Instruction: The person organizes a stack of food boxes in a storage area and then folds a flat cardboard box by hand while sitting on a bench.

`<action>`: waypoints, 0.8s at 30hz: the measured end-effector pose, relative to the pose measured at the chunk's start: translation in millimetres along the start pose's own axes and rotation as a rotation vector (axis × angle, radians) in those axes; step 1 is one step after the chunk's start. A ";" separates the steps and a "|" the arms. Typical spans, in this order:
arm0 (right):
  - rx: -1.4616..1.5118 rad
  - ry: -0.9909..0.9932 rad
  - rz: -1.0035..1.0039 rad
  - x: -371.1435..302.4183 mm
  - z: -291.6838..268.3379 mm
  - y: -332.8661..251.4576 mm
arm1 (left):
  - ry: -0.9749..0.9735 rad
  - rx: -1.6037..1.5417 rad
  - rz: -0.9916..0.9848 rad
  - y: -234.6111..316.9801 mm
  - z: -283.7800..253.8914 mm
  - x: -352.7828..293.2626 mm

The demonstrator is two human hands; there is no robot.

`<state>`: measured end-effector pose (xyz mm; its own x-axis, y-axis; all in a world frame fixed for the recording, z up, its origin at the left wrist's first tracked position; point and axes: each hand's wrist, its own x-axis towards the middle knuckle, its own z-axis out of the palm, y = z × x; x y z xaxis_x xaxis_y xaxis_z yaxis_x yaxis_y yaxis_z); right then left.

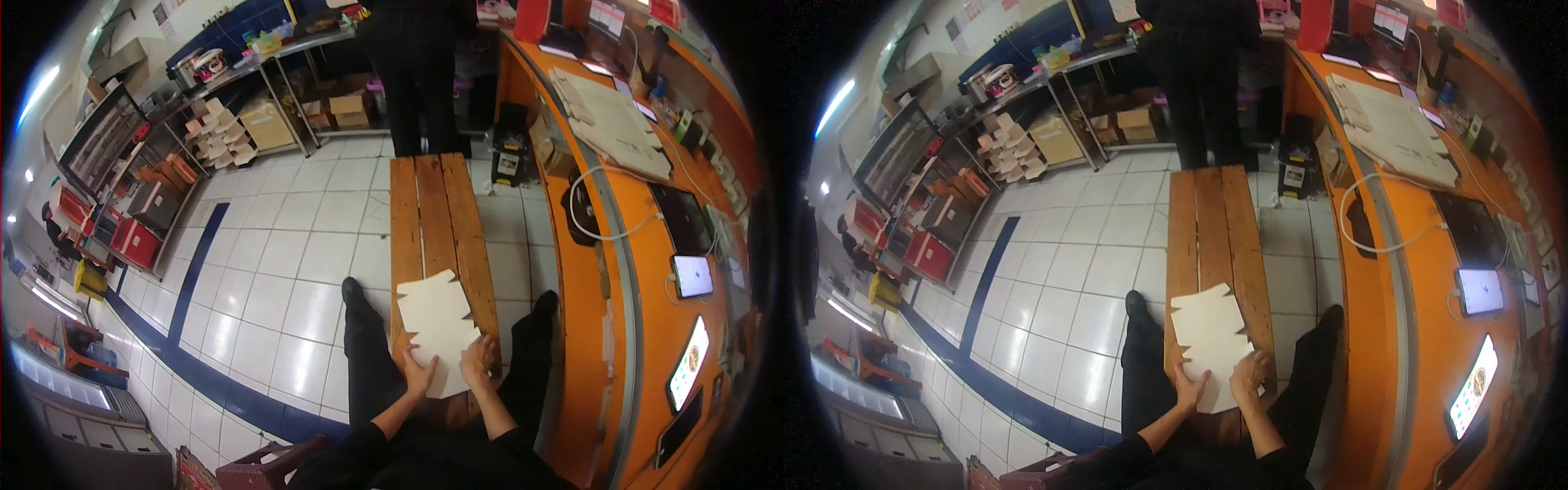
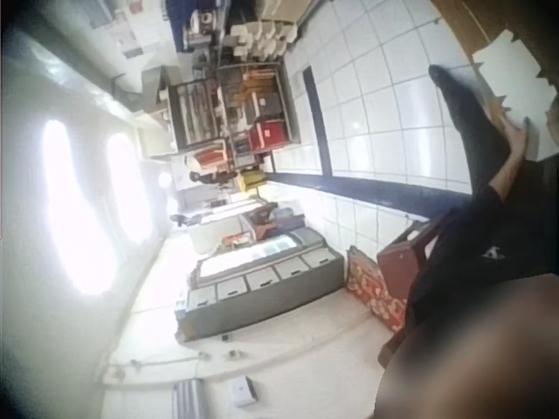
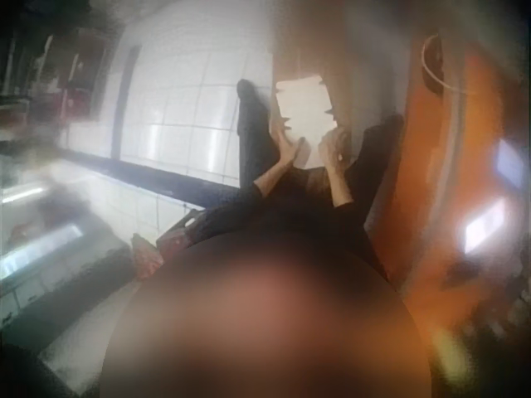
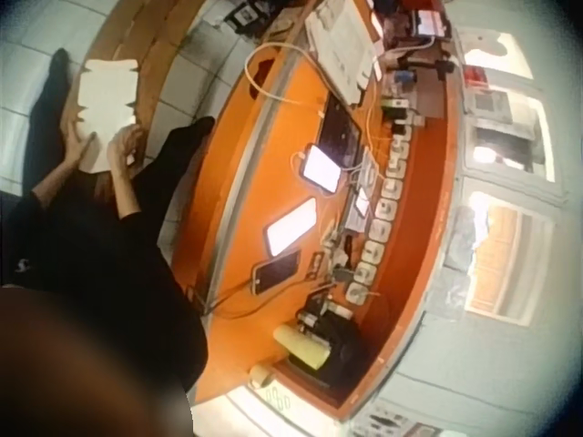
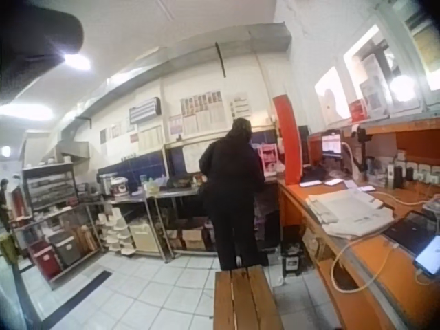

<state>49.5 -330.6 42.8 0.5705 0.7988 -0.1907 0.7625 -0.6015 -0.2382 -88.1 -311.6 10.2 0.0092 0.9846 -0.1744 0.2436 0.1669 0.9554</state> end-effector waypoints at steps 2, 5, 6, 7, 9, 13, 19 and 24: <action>0.059 -0.008 -0.011 -2.6 -0.7 -2.8 | 0.031 0.043 0.057 -14.3 -4.2 6.9; 0.137 0.081 -0.070 9.7 9.4 20.8 | 0.038 0.098 0.133 -15.9 -2.2 4.9; 0.186 0.003 -0.095 15.7 8.4 21.5 | 0.057 0.081 0.145 -22.3 -6.5 8.9; 0.231 -0.077 -0.113 19.0 8.9 25.1 | 0.072 0.060 0.151 -31.3 -8.6 8.9; 0.279 0.029 -0.132 24.7 23.3 49.7 | 0.026 0.075 0.113 -15.1 1.6 3.1; 0.420 0.003 -0.064 24.5 17.5 45.0 | -0.002 0.028 0.055 -15.2 -0.5 5.2; 0.401 0.020 0.056 25.5 15.4 38.1 | -0.043 -0.039 0.053 -24.1 -2.0 8.5; 0.466 -0.040 0.006 37.5 18.5 49.7 | 0.051 -0.067 0.057 -26.4 1.9 8.9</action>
<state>103.2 -330.7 6.2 0.5552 0.7998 -0.2281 0.5358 -0.5538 -0.6373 -92.6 -307.4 -17.0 -0.0286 0.9937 -0.1087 0.1785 0.1121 0.9775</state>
